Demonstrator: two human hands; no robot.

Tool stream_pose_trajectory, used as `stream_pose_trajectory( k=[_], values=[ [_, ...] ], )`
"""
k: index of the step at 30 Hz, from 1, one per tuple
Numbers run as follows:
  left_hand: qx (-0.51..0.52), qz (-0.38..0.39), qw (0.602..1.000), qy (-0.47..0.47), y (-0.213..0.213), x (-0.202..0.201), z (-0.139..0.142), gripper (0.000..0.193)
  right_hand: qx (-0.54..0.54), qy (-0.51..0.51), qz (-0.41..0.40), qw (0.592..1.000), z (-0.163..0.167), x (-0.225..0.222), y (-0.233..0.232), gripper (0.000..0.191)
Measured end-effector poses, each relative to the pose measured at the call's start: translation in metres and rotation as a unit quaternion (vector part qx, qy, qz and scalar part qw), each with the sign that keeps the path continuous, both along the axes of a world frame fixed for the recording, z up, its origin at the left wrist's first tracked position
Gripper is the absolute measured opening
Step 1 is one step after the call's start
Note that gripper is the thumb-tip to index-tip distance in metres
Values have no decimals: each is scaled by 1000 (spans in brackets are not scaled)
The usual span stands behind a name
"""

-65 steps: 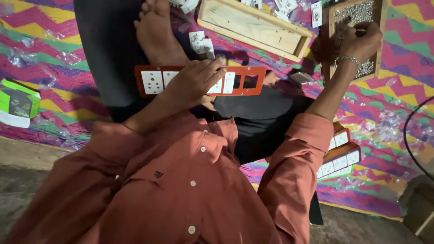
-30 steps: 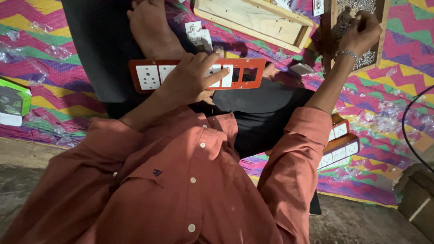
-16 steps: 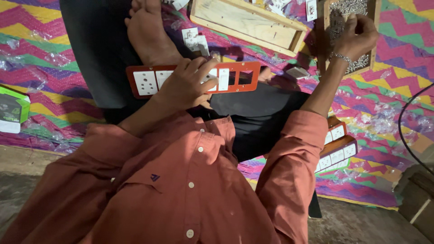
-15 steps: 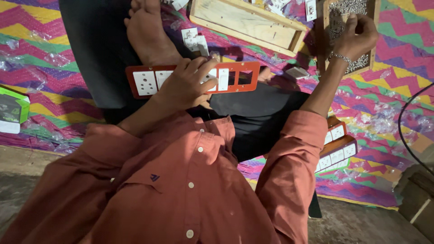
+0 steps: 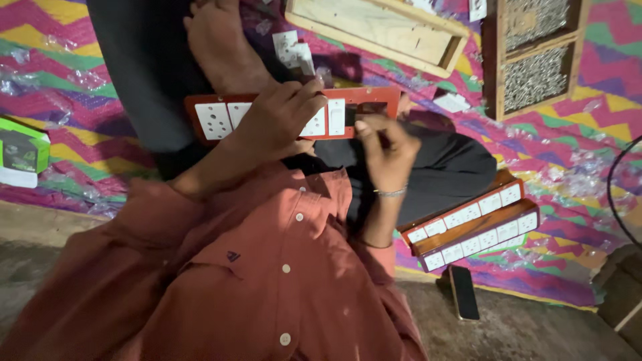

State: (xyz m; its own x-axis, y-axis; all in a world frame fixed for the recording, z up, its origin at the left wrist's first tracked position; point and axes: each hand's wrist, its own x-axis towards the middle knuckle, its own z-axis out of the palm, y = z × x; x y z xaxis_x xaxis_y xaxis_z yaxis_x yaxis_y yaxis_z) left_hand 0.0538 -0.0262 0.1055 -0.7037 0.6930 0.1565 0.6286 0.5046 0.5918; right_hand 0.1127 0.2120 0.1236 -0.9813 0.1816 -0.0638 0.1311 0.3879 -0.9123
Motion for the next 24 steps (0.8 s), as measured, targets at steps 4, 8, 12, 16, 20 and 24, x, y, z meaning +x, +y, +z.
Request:
stream_pose_trajectory(
  k=[4,8,12,16,20,24],
  values=[
    [6,-15,1000,0,-1,2,2,89,33,-12,-35,999,10,11,-34,10],
    [16,-16,1000,-1,1,7,3,84,77,7,-43,996,11,16,-43,11],
    [13,-14,1000,10,-1,10,3,82,94,28,-36,995,9,17,-48,11],
    [21,-14,1000,10,-2,10,4,83,114,43,-48,991,8,15,-53,10],
    [24,-19,999,6,-2,10,5,84,117,31,-48,992,7,17,-52,10],
    [7,-18,1000,19,-2,10,6,83,109,41,-44,992,4,21,-48,11]
  ],
)
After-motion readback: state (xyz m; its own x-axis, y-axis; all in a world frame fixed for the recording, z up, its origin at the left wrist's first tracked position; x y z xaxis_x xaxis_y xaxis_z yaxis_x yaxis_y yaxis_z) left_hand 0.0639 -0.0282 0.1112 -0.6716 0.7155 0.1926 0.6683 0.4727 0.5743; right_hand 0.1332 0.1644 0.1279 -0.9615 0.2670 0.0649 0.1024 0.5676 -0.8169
